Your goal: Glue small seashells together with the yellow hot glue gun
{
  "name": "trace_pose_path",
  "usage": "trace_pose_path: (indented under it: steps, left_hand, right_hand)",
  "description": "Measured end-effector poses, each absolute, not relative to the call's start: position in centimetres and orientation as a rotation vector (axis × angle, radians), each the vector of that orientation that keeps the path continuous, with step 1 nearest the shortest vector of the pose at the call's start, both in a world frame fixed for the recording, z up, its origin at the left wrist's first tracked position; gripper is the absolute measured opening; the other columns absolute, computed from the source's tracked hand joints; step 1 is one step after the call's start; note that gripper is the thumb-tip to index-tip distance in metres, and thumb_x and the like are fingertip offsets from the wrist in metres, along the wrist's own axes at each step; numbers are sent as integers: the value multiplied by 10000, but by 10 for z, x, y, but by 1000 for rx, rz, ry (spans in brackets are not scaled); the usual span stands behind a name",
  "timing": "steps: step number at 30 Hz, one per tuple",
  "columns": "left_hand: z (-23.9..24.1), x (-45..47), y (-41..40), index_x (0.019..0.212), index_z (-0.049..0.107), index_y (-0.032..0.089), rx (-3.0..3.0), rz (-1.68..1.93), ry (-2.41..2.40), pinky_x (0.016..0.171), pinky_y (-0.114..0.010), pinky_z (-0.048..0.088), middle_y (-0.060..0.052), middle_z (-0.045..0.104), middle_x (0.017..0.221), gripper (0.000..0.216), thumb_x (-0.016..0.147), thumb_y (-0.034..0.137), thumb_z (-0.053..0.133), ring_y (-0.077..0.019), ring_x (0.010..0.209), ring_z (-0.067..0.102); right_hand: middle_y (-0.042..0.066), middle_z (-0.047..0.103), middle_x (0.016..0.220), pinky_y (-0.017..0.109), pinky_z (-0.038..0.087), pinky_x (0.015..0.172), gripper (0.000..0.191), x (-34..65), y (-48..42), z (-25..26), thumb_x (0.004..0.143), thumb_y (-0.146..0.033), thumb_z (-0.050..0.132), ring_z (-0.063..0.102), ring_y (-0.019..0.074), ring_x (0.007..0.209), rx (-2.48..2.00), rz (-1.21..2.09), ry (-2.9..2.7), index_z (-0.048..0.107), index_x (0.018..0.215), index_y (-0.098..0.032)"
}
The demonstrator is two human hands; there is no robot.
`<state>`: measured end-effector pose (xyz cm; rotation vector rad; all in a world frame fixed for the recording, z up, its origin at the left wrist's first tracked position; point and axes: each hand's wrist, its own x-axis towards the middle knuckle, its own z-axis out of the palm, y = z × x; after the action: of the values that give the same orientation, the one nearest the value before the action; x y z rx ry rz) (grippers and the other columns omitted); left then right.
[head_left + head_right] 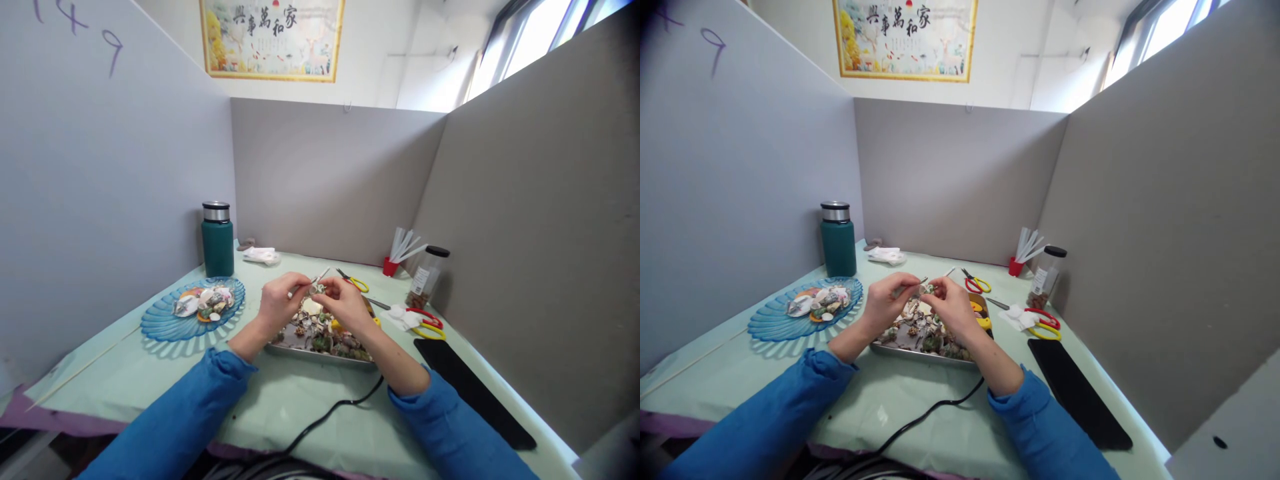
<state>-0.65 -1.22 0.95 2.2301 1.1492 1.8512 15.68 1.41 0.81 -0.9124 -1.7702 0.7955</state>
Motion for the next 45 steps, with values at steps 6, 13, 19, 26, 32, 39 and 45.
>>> trace_pose_path:
  steps: [6, 13, 19, 26, 32, 39, 45]
  left_hand:
    - [10, -7, -12, 828, 674, 226, 2341, 1803, 1075, 798, -294, 456, -65, 690, 864, 115, 814, 218, 560, -190, 842, 618]
    - [11, -7, -13, 801, 699, 250, 2275, 1796, 1046, 829, -324, 459, -67, 702, 879, 116, 799, 250, 584, -205, 864, 617]
    - [13, -6, -15, 790, 719, 257, 2183, 1771, 999, 848, -342, 453, -73, 706, 870, 94, 767, 272, 629, -214, 851, 614]
    - [15, -6, -17, 821, 716, 242, 2293, 1753, 933, 849, -354, 451, -78, 700, 847, 101, 769, 242, 629, -213, 846, 605]
    - [17, -6, -20, 909, 696, 231, 2255, 1771, 973, 851, -357, 457, -87, 691, 903, 151, 785, 258, 614, -221, 883, 604]
    - [21, -7, -17, 1036, 666, 211, 2222, 1632, 885, 869, -350, 481, -110, 632, 1061, 262, 785, 269, 613, -234, 1013, 569]
    - [22, -10, -15, 1075, 654, 200, 2302, 1586, 887, 835, -304, 489, -103, 600, 1057, 275, 812, 229, 578, -202, 959, 578]
  right_hand:
    - [-59, 531, 610, 238, 446, 497, 330, 156, 18, 6, 680, -323, 673, 567, 116, 510, -863, 913, -1723, 555, 947, -171]
    - [-60, 526, 616, 242, 499, 524, 302, 154, 15, 8, 670, -299, 671, 558, 108, 543, -824, 999, -1686, 555, 919, -175]
    - [-48, 533, 629, 245, 514, 538, 281, 154, 14, 8, 678, -293, 667, 551, 106, 559, -801, 978, -1698, 563, 907, -169]
    - [-48, 525, 651, 250, 515, 555, 312, 155, 13, 9, 679, -319, 673, 541, 105, 583, -782, 1003, -1677, 556, 927, -172]
    - [-40, 527, 653, 243, 486, 548, 305, 156, 14, 8, 705, -337, 673, 533, 108, 586, -752, 956, -1719, 568, 938, -169]
    - [-31, 525, 673, 242, 443, 551, 369, 159, 18, 4, 728, -433, 668, 525, 118, 601, -743, 830, -1781, 581, 976, -174]
    - [-29, 523, 684, 237, 426, 544, 341, 159, 17, 5, 744, -414, 659, 524, 118, 607, -702, 844, -1804, 582, 977, -178]
